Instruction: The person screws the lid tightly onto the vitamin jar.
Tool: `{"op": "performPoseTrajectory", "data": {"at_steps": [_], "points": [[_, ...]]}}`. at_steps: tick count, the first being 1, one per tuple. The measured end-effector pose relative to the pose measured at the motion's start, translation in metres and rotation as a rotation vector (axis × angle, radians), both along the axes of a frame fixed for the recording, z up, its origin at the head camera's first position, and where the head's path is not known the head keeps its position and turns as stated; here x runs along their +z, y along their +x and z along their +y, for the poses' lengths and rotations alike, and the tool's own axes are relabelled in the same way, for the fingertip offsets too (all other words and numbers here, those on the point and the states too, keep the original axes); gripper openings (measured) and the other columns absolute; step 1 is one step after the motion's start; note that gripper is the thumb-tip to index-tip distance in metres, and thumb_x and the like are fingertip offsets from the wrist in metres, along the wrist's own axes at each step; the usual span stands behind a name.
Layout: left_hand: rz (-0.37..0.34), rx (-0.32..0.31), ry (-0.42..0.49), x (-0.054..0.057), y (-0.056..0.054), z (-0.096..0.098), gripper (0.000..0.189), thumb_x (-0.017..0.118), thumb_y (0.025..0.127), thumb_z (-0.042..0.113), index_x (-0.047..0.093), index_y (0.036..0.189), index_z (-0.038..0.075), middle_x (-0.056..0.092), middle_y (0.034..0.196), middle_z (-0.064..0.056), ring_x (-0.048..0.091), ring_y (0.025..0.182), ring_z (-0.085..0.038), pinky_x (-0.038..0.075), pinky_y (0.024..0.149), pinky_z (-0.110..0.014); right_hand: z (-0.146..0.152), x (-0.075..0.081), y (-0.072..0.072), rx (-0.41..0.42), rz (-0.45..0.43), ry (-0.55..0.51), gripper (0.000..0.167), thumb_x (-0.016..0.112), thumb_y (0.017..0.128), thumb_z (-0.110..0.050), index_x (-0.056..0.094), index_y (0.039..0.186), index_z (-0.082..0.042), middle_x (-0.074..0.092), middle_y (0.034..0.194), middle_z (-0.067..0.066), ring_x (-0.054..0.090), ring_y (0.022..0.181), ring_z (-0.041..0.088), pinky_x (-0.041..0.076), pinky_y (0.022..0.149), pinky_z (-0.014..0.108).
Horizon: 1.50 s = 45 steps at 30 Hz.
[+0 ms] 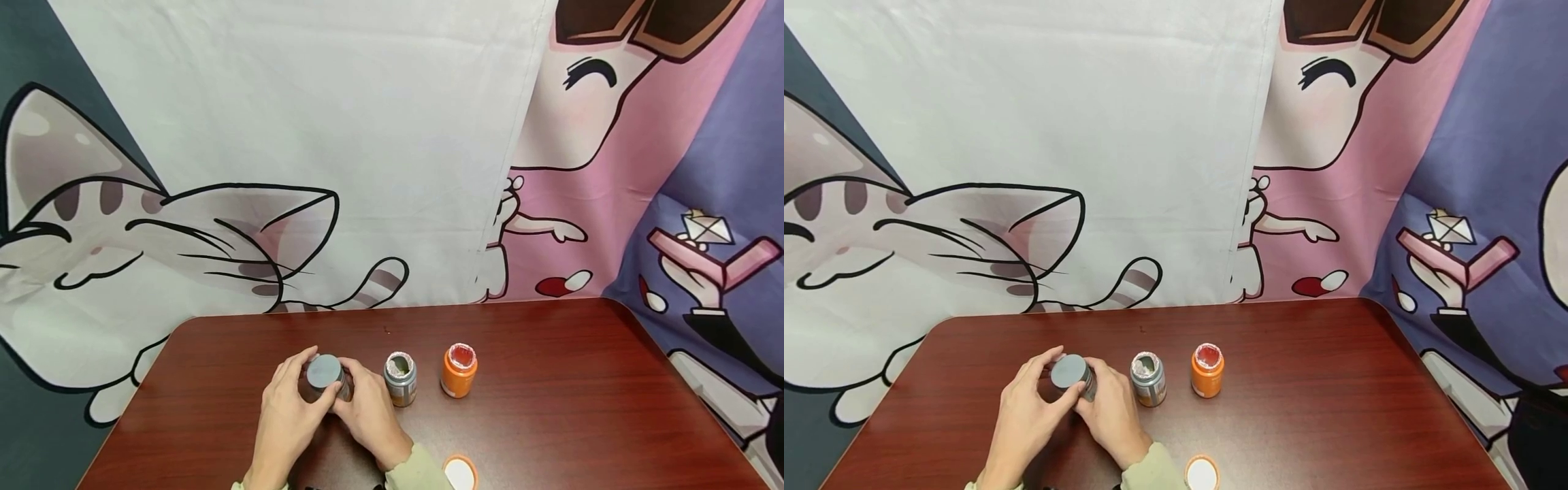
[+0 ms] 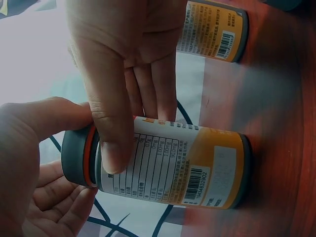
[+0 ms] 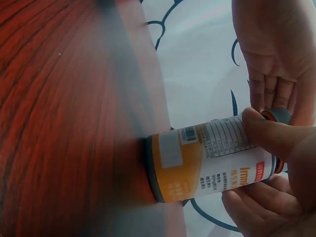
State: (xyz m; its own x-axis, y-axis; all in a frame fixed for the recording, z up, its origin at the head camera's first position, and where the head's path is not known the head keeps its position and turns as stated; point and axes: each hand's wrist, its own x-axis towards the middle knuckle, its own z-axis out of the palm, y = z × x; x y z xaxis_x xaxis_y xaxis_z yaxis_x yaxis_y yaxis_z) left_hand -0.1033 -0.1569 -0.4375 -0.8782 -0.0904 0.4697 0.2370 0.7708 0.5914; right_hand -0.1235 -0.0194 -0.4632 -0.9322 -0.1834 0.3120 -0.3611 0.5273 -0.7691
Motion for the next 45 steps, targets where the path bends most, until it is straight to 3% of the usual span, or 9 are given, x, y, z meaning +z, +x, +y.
{"op": "performPoseTrajectory", "data": {"at_steps": [7,14,19,28,37,45], "points": [[-0.013,0.006,0.0,-0.0007,-0.0011,-0.0002,0.067,0.093,0.07,0.019,0.064,0.129,0.008,0.068,0.118,-0.005,0.063,0.103,-0.021,0.052,0.082,-0.044,-0.0009,-0.0018,-0.0002,0.0,0.052,-0.002,0.047,0.084,0.081,-0.019,0.066,0.123,-0.007,0.072,0.108,0.006,0.069,0.098,0.014,0.056,0.082,0.029],[-0.022,-0.006,-0.004,-0.0006,-0.0019,-0.0016,0.067,0.093,0.07,0.02,0.064,0.129,0.008,0.068,0.118,-0.004,0.062,0.101,-0.019,0.052,0.08,-0.043,-0.0028,-0.0031,-0.0001,-0.044,0.086,-0.004,0.043,0.083,0.08,-0.013,0.069,0.12,-0.008,0.074,0.105,0.004,0.069,0.094,0.011,0.055,0.079,0.027],[-0.033,-0.009,-0.014,0.0008,-0.0019,-0.0025,0.066,0.092,0.071,0.021,0.064,0.13,0.009,0.068,0.119,-0.004,0.062,0.1,-0.019,0.052,0.079,-0.044,-0.0034,-0.0029,-0.0005,-0.05,0.085,-0.007,0.042,0.081,0.08,-0.011,0.069,0.12,-0.008,0.075,0.104,0.003,0.07,0.094,0.011,0.056,0.079,0.027],[-0.028,-0.05,-0.02,-0.0002,-0.0012,-0.0037,0.063,0.09,0.073,0.017,0.064,0.13,0.009,0.067,0.123,-0.005,0.058,0.114,-0.022,0.052,0.086,-0.046,-0.0038,-0.0031,-0.0003,-0.055,0.059,-0.021,0.046,0.085,0.078,-0.017,0.07,0.121,-0.009,0.075,0.107,0.001,0.068,0.095,0.008,0.055,0.08,0.027],[-0.02,-0.084,-0.031,-0.0016,-0.0003,-0.0063,0.063,0.088,0.074,0.014,0.064,0.132,0.01,0.065,0.124,-0.004,0.059,0.108,-0.018,0.053,0.083,-0.043,-0.0039,-0.0039,-0.0005,-0.052,0.049,-0.043,0.046,0.083,0.077,-0.012,0.07,0.121,-0.01,0.075,0.107,-0.001,0.068,0.094,0.007,0.055,0.08,0.026],[0.003,-0.126,-0.047,-0.0028,0.0015,-0.0093,0.065,0.087,0.074,0.01,0.062,0.134,0.009,0.065,0.128,-0.005,0.059,0.113,-0.02,0.053,0.084,-0.044,-0.0041,-0.0054,-0.0009,-0.033,0.024,-0.071,0.048,0.084,0.076,-0.012,0.07,0.121,-0.009,0.076,0.104,0.0,0.068,0.093,0.005,0.054,0.078,0.025]]}}
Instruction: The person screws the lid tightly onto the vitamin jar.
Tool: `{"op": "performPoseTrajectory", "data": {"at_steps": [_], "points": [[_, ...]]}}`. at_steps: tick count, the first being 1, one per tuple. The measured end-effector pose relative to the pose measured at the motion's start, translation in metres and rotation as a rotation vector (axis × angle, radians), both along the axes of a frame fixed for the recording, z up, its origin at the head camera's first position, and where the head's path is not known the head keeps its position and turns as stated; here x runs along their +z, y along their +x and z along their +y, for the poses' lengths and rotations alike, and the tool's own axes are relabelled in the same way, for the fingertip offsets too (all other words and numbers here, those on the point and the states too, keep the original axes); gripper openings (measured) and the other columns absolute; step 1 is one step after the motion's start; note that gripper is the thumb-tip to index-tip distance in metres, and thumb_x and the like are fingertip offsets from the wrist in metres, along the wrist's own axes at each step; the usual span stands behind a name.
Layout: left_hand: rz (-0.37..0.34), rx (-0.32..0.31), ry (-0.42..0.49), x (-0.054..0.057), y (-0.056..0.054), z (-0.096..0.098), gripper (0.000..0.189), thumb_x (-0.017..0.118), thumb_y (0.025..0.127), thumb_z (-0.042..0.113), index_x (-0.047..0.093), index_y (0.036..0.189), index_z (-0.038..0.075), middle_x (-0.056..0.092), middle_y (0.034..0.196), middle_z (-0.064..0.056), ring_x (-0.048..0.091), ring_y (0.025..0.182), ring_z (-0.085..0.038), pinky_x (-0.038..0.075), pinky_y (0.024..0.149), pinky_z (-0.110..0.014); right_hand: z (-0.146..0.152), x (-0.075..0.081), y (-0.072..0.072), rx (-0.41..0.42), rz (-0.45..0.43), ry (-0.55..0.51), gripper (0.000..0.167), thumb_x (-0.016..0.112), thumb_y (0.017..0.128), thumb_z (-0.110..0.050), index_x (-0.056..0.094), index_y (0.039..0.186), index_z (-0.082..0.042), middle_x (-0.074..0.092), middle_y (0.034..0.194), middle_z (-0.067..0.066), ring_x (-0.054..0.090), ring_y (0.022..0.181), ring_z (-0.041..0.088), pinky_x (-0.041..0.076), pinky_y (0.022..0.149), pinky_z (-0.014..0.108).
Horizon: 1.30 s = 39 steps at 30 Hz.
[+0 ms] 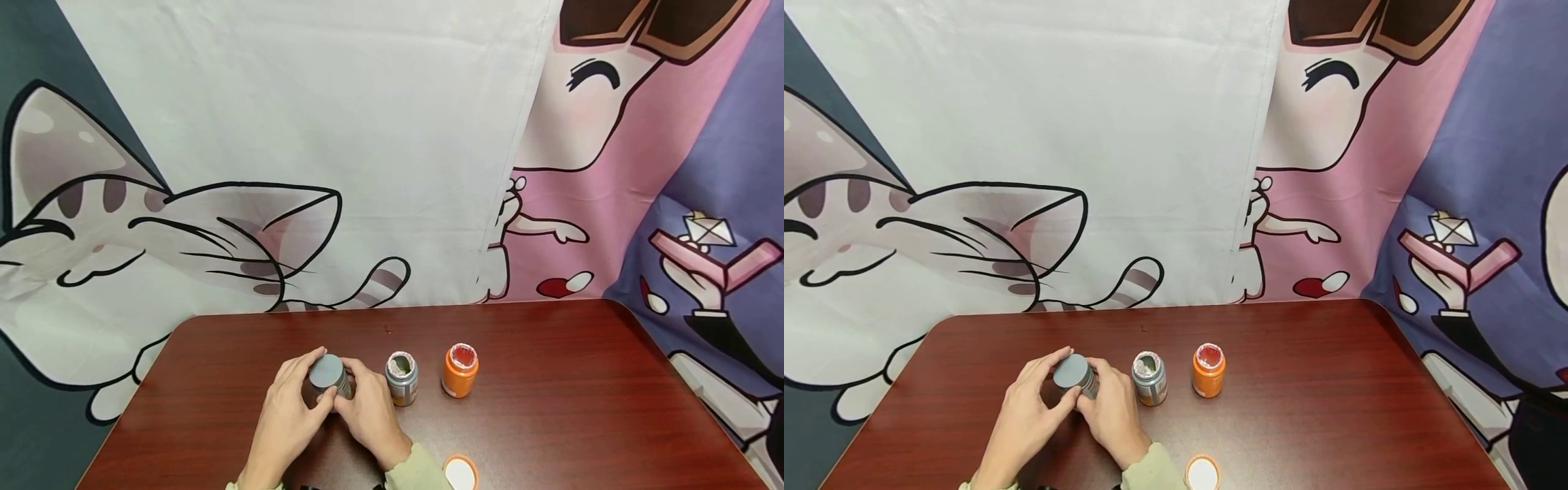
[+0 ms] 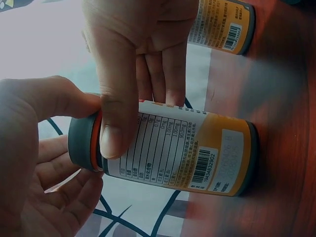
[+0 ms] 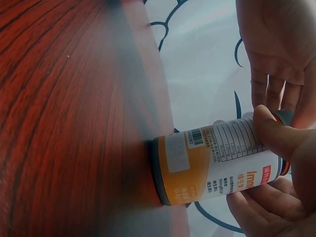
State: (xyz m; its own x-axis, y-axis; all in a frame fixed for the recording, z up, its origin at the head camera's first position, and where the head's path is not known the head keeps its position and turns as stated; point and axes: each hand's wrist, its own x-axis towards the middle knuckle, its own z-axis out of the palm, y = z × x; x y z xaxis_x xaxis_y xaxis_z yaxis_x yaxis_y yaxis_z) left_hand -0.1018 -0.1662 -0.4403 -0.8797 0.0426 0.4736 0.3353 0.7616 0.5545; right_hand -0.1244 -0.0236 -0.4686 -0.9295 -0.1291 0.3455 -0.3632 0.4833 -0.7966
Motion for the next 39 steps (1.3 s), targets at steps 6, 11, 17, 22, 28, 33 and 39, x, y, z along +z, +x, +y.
{"op": "performPoseTrajectory", "data": {"at_steps": [6,11,17,22,28,33,39], "points": [[0.015,-0.028,-0.008,0.0002,-0.0001,-0.0014,0.067,0.086,0.074,0.009,0.061,0.136,0.01,0.065,0.129,-0.006,0.059,0.115,-0.02,0.053,0.085,-0.044,0.0001,-0.0016,-0.0007,0.004,-0.005,-0.019,0.047,0.084,0.076,-0.012,0.07,0.12,-0.01,0.076,0.102,-0.001,0.068,0.091,0.004,0.054,0.077,0.024],[0.0,-0.046,-0.014,0.0005,0.0002,-0.0019,0.068,0.083,0.076,0.008,0.059,0.14,0.013,0.063,0.132,-0.003,0.057,0.12,-0.018,0.05,0.089,-0.043,0.0009,-0.0011,-0.0006,0.016,-0.012,-0.026,0.046,0.083,0.078,-0.011,0.069,0.121,-0.01,0.076,0.103,0.001,0.069,0.092,0.004,0.055,0.078,0.026],[-0.004,-0.054,-0.026,0.0001,-0.0001,-0.0017,0.071,0.081,0.077,0.007,0.056,0.143,0.012,0.061,0.136,-0.002,0.054,0.124,-0.017,0.044,0.094,-0.035,0.0015,-0.0005,-0.0006,0.023,-0.012,-0.029,0.045,0.082,0.079,-0.01,0.069,0.122,-0.009,0.076,0.103,0.002,0.069,0.092,0.005,0.056,0.078,0.027],[0.005,-0.063,-0.034,-0.0003,0.0004,-0.0019,0.071,0.079,0.076,0.005,0.055,0.143,0.011,0.06,0.138,-0.002,0.053,0.125,-0.017,0.04,0.096,-0.028,0.0015,-0.0003,-0.0003,0.03,-0.026,-0.034,0.044,0.082,0.08,-0.011,0.069,0.122,-0.009,0.076,0.103,0.003,0.07,0.092,0.007,0.057,0.078,0.028],[-0.005,-0.073,-0.028,-0.0008,0.0007,-0.0016,0.073,0.077,0.076,0.002,0.054,0.145,0.012,0.059,0.139,-0.001,0.052,0.126,-0.016,0.037,0.098,-0.022,0.0018,-0.0007,-0.0002,0.036,-0.037,-0.042,0.044,0.082,0.08,-0.01,0.068,0.122,-0.009,0.076,0.104,0.004,0.07,0.093,0.008,0.057,0.079,0.031],[-0.029,-0.074,-0.01,-0.0003,0.0013,-0.0009,0.077,0.075,0.077,0.002,0.05,0.149,0.015,0.056,0.143,0.0,0.051,0.128,-0.017,0.038,0.098,-0.022,0.0012,-0.0011,-0.0004,0.035,-0.039,-0.048,0.044,0.083,0.08,-0.013,0.069,0.122,-0.009,0.076,0.103,0.003,0.07,0.093,0.007,0.057,0.08,0.031],[-0.015,-0.04,0.01,0.0007,0.0017,-0.0002,0.078,0.082,0.08,0.014,0.047,0.149,0.014,0.052,0.145,-0.007,0.051,0.13,-0.027,0.045,0.097,-0.049,0.0,-0.0017,-0.0007,0.013,-0.015,-0.055,0.047,0.086,0.077,-0.016,0.07,0.12,-0.01,0.075,0.105,-0.001,0.069,0.093,0.004,0.057,0.08,0.029]]}}
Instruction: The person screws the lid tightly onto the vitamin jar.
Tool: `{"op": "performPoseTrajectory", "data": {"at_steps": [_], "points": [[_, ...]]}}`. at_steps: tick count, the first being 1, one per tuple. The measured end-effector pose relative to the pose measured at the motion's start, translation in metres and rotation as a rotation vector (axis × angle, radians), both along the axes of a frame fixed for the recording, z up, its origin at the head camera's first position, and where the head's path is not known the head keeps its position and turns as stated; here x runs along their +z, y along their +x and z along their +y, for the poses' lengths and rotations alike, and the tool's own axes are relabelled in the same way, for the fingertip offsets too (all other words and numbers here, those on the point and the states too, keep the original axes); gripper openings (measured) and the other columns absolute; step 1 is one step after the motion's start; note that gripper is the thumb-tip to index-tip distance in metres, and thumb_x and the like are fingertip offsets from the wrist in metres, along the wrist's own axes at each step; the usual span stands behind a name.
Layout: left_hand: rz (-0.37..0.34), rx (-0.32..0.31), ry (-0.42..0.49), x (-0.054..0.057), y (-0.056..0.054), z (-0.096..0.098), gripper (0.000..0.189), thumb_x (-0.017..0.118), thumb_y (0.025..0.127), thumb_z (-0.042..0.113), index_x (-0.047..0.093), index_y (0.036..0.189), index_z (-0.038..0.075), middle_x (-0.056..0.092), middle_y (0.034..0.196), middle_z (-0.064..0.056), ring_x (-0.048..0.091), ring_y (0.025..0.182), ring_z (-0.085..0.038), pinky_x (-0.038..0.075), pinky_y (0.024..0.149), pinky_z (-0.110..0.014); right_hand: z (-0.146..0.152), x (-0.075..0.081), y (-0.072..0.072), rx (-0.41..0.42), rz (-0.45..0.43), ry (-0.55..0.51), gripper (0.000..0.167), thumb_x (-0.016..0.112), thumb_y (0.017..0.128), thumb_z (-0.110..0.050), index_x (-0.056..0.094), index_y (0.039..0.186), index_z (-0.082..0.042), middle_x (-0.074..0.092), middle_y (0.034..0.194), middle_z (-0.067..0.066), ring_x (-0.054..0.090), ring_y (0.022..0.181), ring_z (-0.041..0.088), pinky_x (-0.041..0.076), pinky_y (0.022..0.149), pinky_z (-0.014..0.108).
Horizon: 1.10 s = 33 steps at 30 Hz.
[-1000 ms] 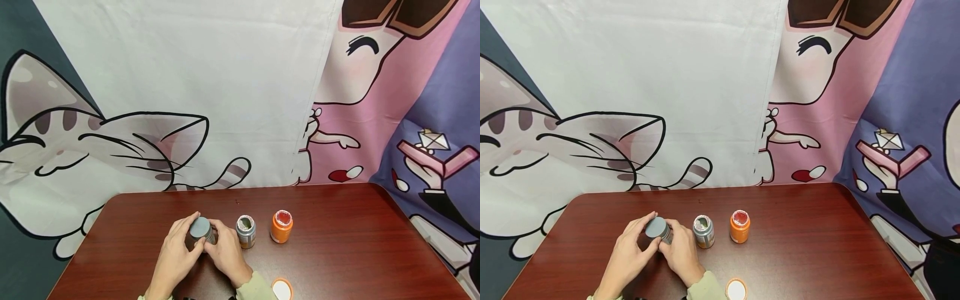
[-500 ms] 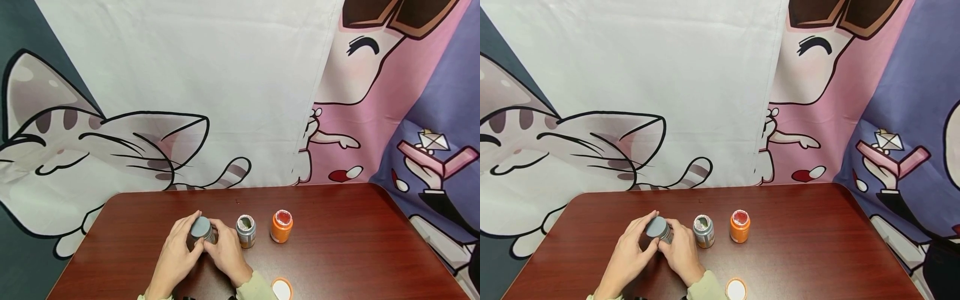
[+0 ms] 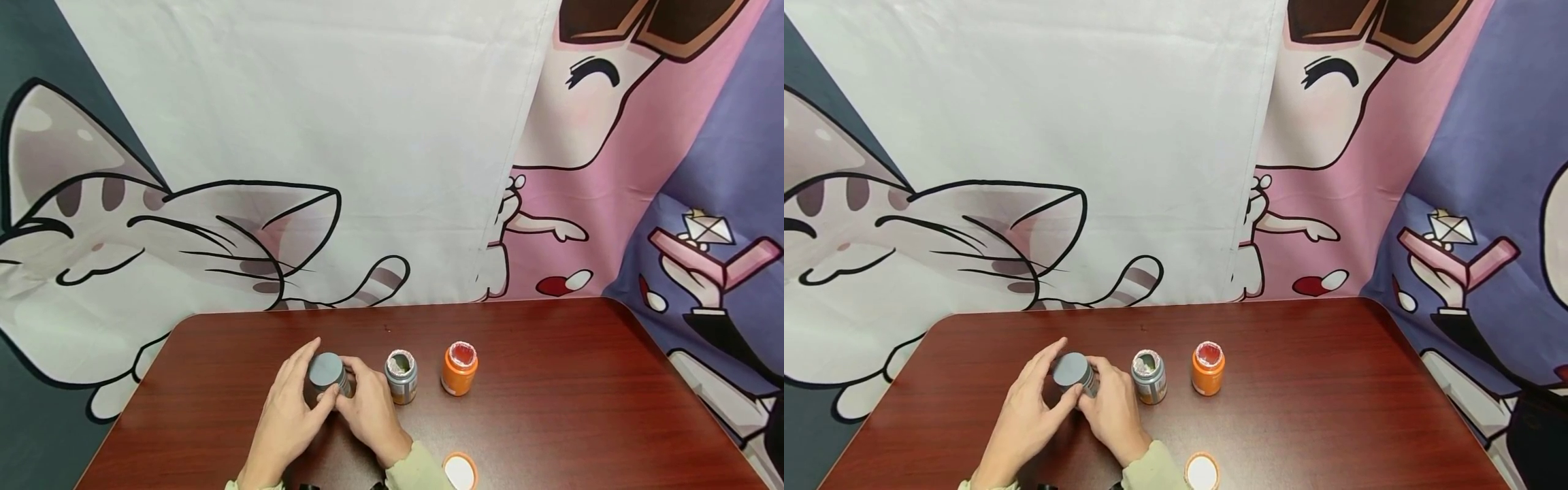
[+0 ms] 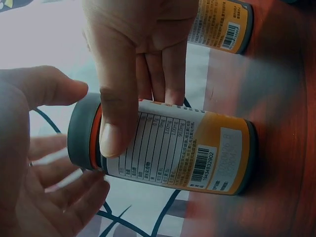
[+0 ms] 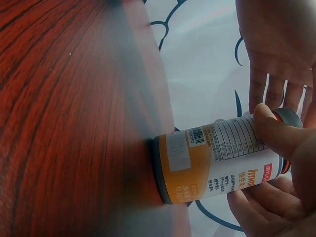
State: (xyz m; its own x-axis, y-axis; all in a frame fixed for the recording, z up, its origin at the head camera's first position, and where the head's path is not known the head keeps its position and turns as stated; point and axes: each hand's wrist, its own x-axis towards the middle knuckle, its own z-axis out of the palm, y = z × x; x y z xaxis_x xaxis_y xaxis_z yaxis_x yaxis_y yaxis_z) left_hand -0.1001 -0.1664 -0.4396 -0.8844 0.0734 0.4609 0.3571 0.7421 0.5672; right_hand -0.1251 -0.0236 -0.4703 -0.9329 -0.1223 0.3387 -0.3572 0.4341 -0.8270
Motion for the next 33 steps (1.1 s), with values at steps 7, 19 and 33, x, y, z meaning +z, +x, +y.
{"op": "performPoseTrajectory", "data": {"at_steps": [7,19,33], "points": [[0.005,0.102,0.032,0.001,0.0,0.005,0.073,0.086,0.079,0.027,0.054,0.142,0.009,0.054,0.139,-0.012,0.05,0.126,-0.03,0.043,0.097,-0.052,0.0,0.0,0.001,-0.013,-0.006,0.018,0.041,0.082,0.081,-0.013,0.07,0.12,-0.01,0.075,0.104,-0.001,0.069,0.093,0.003,0.055,0.08,0.026],[-0.028,0.235,0.071,0.004,0.002,0.014,0.067,0.088,0.078,0.027,0.06,0.135,0.008,0.059,0.127,-0.009,0.057,0.107,-0.025,0.048,0.083,-0.046,0.001,0.0,0.0,-0.014,-0.032,0.036,0.038,0.08,0.084,-0.015,0.07,0.12,-0.012,0.076,0.102,-0.001,0.069,0.092,0.004,0.055,0.079,0.024],[0.012,0.262,0.08,0.001,0.001,0.019,0.067,0.093,0.071,0.024,0.064,0.129,0.008,0.062,0.114,-0.005,0.058,0.092,-0.014,0.049,0.074,-0.034,0.001,-0.001,-0.001,-0.014,0.012,0.037,0.038,0.079,0.083,-0.01,0.07,0.12,-0.011,0.075,0.102,-0.003,0.068,0.092,0.002,0.055,0.08,0.025]]}}
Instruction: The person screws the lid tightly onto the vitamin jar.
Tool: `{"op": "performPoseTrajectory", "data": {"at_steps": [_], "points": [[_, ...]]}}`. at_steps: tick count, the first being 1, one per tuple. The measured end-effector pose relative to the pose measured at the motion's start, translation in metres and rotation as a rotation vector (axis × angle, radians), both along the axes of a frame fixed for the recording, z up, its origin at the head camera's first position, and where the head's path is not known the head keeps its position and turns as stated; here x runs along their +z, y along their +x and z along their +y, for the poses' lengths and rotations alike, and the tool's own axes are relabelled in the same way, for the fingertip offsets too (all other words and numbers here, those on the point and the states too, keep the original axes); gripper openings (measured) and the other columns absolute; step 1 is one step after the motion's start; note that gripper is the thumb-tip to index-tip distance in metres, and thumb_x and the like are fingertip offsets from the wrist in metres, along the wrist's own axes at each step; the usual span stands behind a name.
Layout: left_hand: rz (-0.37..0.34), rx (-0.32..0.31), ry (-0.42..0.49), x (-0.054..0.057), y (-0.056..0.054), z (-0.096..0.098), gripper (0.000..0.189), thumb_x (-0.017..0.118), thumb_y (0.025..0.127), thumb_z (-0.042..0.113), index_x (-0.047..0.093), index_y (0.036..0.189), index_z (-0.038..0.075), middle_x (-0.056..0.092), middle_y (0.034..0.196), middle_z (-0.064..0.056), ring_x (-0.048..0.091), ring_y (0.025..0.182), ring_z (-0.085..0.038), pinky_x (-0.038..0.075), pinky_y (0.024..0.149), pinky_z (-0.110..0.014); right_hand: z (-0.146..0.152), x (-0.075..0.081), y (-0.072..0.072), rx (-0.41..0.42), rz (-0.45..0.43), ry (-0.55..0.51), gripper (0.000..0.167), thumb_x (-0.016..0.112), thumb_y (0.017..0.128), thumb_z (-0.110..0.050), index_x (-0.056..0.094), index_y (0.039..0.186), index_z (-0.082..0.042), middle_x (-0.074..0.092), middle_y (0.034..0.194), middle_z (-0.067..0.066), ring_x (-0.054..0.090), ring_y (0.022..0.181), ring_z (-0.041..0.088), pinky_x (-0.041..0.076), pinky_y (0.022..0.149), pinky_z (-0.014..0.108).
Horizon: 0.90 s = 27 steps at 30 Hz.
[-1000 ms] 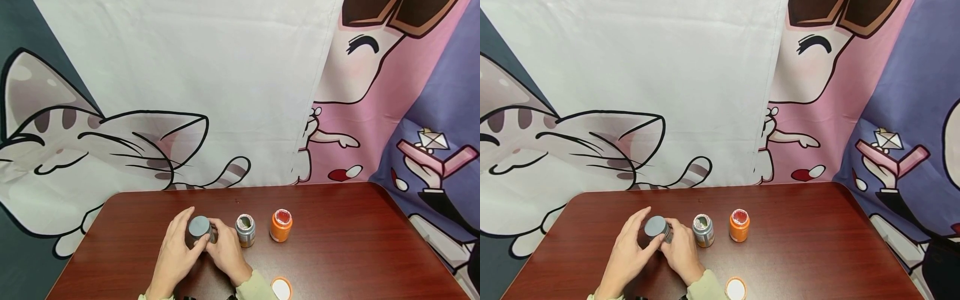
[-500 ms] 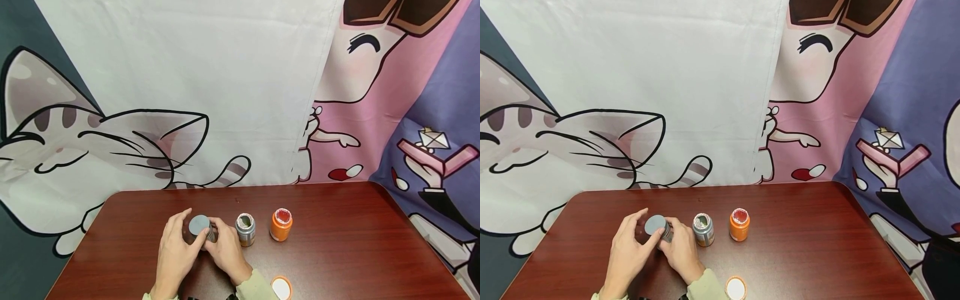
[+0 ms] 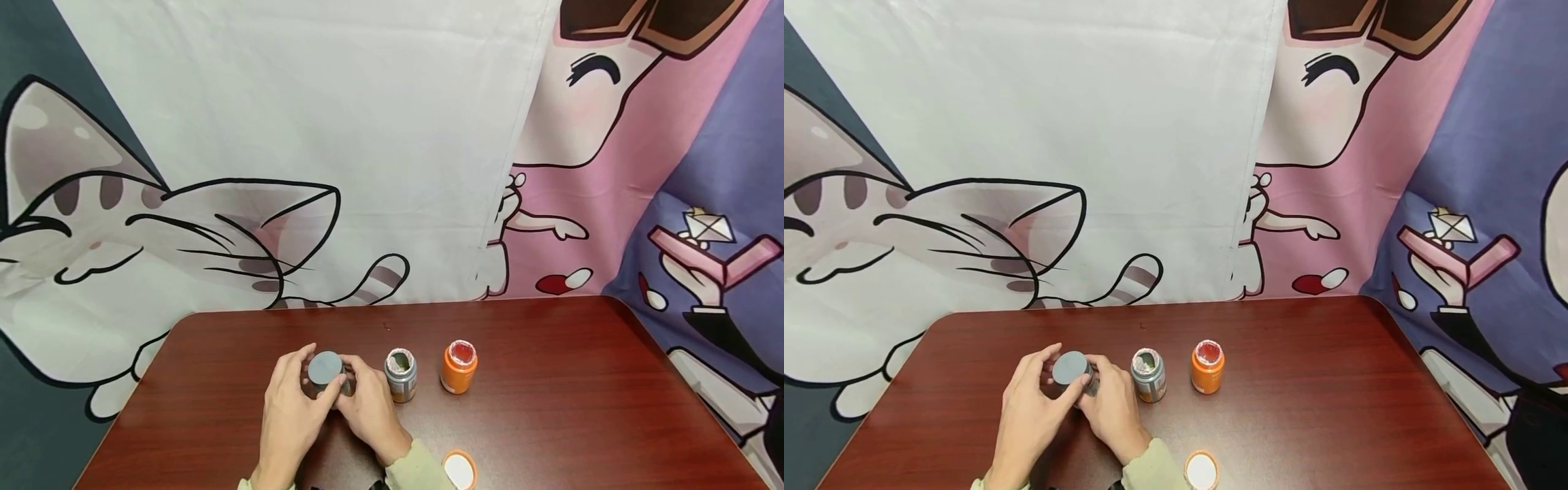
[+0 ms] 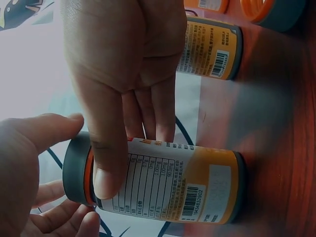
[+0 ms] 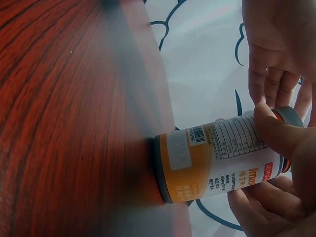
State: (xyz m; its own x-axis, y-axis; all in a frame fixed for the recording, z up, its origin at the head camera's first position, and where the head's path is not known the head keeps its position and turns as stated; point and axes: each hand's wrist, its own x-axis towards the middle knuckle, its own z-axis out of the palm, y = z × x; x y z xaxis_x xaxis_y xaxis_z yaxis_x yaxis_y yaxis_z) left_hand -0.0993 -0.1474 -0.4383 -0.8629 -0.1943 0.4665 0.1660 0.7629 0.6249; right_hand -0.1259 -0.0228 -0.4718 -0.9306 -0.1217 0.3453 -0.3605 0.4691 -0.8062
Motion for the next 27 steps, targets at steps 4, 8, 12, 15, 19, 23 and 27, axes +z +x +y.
{"op": "performPoseTrajectory", "data": {"at_steps": [4,8,12,15,19,23,27], "points": [[-0.012,-0.001,-0.009,0.0001,-0.0002,0.0007,0.068,0.093,0.07,0.024,0.064,0.129,0.007,0.063,0.114,-0.006,0.058,0.092,-0.015,0.05,0.074,-0.037,0.0009,-0.0004,0.0001,-0.005,-0.002,0.0,0.039,0.079,0.081,-0.01,0.07,0.119,-0.011,0.075,0.102,-0.003,0.068,0.093,0.003,0.055,0.081,0.024],[-0.02,0.001,-0.014,0.001,0.0003,0.0004,0.068,0.093,0.071,0.022,0.064,0.129,0.006,0.063,0.114,-0.007,0.059,0.091,-0.016,0.051,0.074,-0.036,0.0006,-0.0005,-0.0004,0.005,-0.003,-0.009,0.038,0.079,0.082,-0.011,0.07,0.119,-0.01,0.076,0.103,-0.002,0.068,0.093,0.002,0.055,0.081,0.024],[-0.029,0.003,-0.016,0.0022,0.0001,0.0003,0.067,0.093,0.071,0.022,0.064,0.129,0.006,0.062,0.114,-0.006,0.059,0.091,-0.016,0.051,0.074,-0.036,0.0004,-0.0002,-0.0009,0.013,-0.008,-0.011,0.038,0.08,0.082,-0.012,0.07,0.119,-0.01,0.076,0.103,-0.001,0.069,0.093,0.002,0.055,0.081,0.024],[-0.035,0.003,-0.019,0.0022,0.0006,0.0003,0.066,0.093,0.071,0.022,0.064,0.129,0.005,0.062,0.115,-0.006,0.059,0.091,-0.016,0.051,0.074,-0.036,0.0001,-0.0001,-0.0004,0.021,-0.016,-0.015,0.038,0.08,0.083,-0.012,0.07,0.12,-0.009,0.076,0.104,0.0,0.069,0.094,0.003,0.055,0.081,0.025],[-0.039,-0.002,-0.026,0.0017,0.0009,-0.0004,0.066,0.093,0.072,0.021,0.064,0.129,0.004,0.062,0.116,-0.007,0.058,0.09,-0.016,0.05,0.074,-0.037,0.0001,0.0002,-0.0001,0.027,-0.02,-0.017,0.038,0.079,0.084,-0.012,0.069,0.12,-0.009,0.076,0.104,0.001,0.069,0.094,0.004,0.056,0.081,0.026],[-0.044,-0.011,-0.032,0.0022,0.0007,-0.001,0.066,0.092,0.073,0.021,0.064,0.13,0.004,0.062,0.119,-0.008,0.057,0.09,-0.017,0.049,0.073,-0.038,0.0007,0.0007,-0.0001,0.028,-0.017,-0.017,0.038,0.079,0.084,-0.012,0.069,0.121,-0.009,0.076,0.103,0.001,0.07,0.093,0.005,0.056,0.08,0.027],[-0.062,-0.015,-0.033,0.0032,0.0007,-0.0015,0.065,0.091,0.074,0.021,0.063,0.13,0.005,0.061,0.122,-0.009,0.058,0.093,-0.019,0.049,0.075,-0.041,0.0009,0.0016,-0.0001,0.035,-0.023,-0.028,0.037,0.079,0.085,-0.012,0.069,0.121,-0.008,0.076,0.103,0.002,0.07,0.093,0.006,0.057,0.08,0.029]]}}
